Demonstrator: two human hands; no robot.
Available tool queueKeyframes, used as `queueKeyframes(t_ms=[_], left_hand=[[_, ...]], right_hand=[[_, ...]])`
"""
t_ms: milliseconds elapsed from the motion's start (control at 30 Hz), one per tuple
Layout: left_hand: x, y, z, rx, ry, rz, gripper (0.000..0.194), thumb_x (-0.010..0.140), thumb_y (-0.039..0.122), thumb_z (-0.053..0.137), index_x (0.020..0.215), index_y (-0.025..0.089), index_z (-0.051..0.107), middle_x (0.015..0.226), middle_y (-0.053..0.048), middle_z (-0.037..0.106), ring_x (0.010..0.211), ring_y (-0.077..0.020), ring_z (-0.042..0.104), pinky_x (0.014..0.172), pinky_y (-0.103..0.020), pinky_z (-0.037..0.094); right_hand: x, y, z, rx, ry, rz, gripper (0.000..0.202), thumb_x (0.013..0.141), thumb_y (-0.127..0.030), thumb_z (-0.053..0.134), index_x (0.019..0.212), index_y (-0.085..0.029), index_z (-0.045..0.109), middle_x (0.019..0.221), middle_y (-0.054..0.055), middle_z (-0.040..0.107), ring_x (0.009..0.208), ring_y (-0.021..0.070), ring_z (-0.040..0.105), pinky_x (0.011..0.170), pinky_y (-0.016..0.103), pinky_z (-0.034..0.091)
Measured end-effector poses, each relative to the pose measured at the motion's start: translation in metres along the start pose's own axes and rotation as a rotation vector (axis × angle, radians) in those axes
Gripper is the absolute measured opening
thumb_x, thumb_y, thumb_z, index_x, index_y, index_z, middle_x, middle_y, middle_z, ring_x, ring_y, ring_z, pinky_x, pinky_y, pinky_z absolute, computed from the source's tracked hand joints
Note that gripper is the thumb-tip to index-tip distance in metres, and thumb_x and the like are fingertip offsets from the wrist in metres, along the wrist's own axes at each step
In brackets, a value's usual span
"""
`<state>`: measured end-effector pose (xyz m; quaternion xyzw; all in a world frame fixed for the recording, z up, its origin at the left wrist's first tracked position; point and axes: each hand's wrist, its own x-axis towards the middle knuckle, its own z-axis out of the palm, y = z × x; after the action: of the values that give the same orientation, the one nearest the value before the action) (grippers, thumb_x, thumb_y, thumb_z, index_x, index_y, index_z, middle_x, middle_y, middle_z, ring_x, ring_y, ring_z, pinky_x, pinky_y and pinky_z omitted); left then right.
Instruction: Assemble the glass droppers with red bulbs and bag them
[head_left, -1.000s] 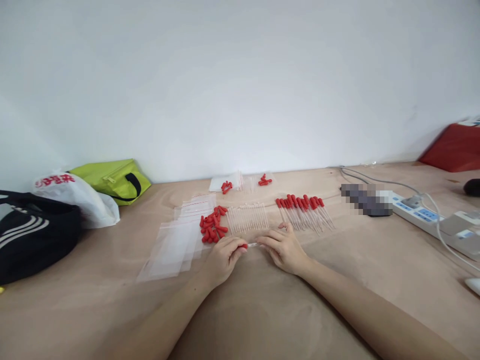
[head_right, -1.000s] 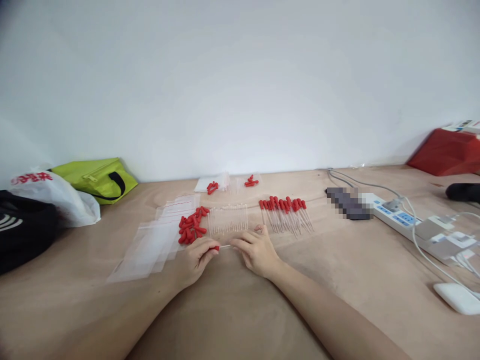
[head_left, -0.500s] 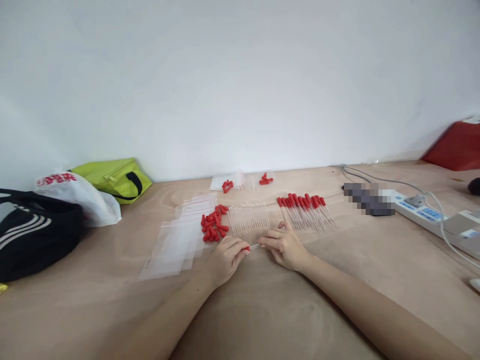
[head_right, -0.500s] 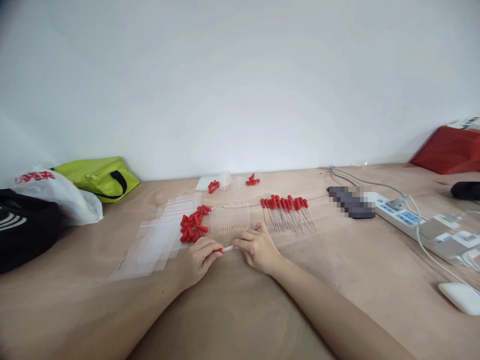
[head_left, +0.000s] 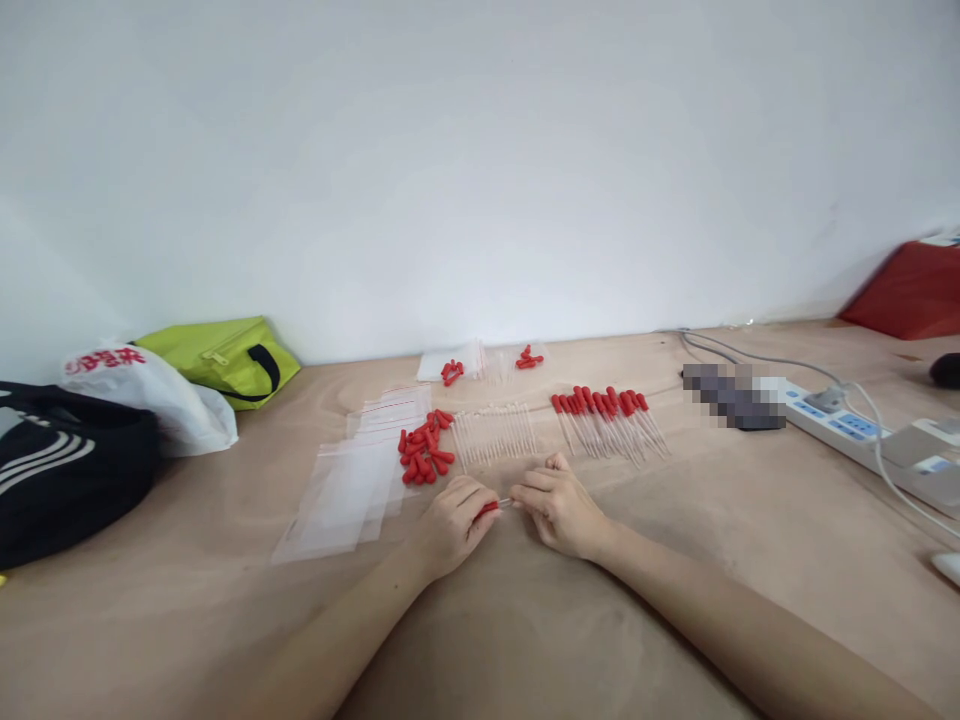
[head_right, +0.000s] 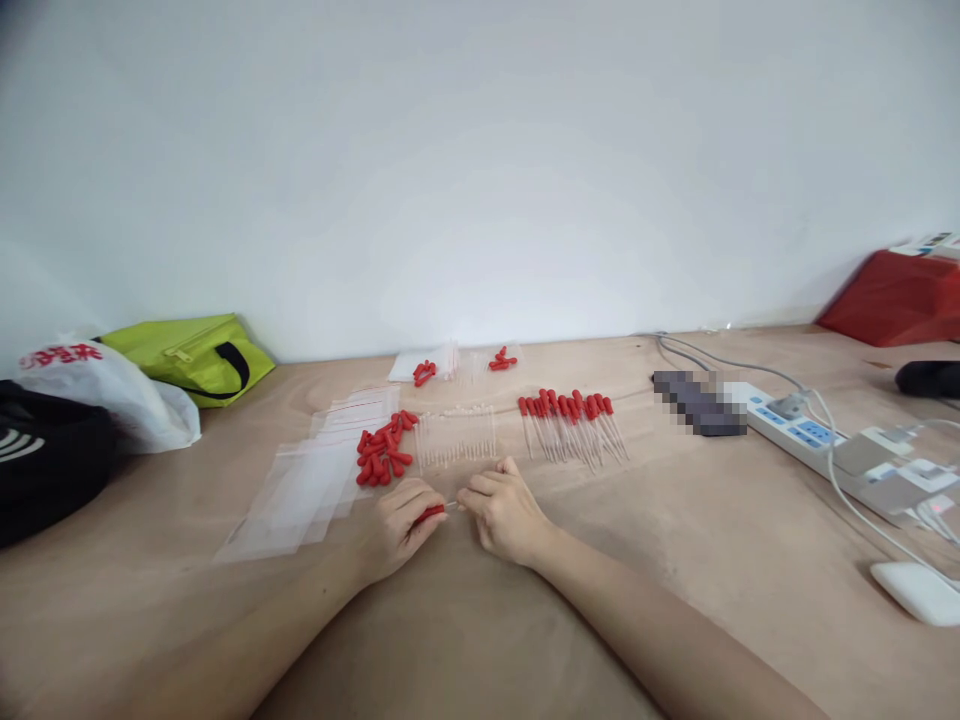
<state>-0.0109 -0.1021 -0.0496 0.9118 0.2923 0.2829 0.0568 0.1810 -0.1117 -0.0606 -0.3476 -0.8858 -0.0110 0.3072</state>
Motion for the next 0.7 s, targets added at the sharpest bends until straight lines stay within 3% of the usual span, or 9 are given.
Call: queueKeyframes(t_ms=[300,433,533,700], left_hand=[[0.004,-0.012,0.0,0.007,0.026,0.007,0.015,0.087,0.022,0.043,0.084,0.017,0.056,0.079,-0.004,0.06,0.075,-0.0163,0.054,0.072,-0.031,0.045],[0.0,-0.015,-0.001,-0.012,0.067,-0.096,0.021,0.087,0.023,0.042,0.106,0.02,0.051,0.093,-0.005,0.058,0.083,-0.0166,0.055,0.077,-0.032,0.046],[-0.004,-0.015,-0.001,-0.005,0.103,-0.232,0.035,0.085,0.023,0.044,0.119,0.021,0.039,0.1,-0.007,0.053,0.08,-0.0153,0.055,0.075,-0.031,0.047],[-0.002,-0.013,-0.003,-0.009,-0.021,-0.235,0.026,0.082,0.02,0.046,0.107,0.021,0.047,0.097,-0.005,0.051,0.083,-0.0161,0.055,0.075,-0.03,0.047]], right_hand=[[0.008,0.0,-0.004,-0.137,-0.052,0.017,0.019,0.084,-0.018,0.042,0.079,-0.016,0.059,0.071,0.002,0.058,0.071,0.0136,0.045,0.067,0.03,0.021],[0.009,0.004,-0.013,-0.274,-0.098,0.052,0.016,0.08,-0.018,0.046,0.072,-0.017,0.059,0.072,0.004,0.059,0.073,0.016,0.045,0.067,0.032,0.02],[0.007,0.019,-0.021,-0.328,-0.044,0.276,0.018,0.081,-0.021,0.044,0.073,-0.017,0.06,0.074,0.005,0.06,0.075,0.0173,0.048,0.066,0.031,0.021],[0.009,0.058,-0.028,-0.378,0.056,0.761,0.019,0.082,-0.025,0.04,0.088,-0.017,0.056,0.074,0.006,0.064,0.075,0.0192,0.054,0.066,0.03,0.023]])
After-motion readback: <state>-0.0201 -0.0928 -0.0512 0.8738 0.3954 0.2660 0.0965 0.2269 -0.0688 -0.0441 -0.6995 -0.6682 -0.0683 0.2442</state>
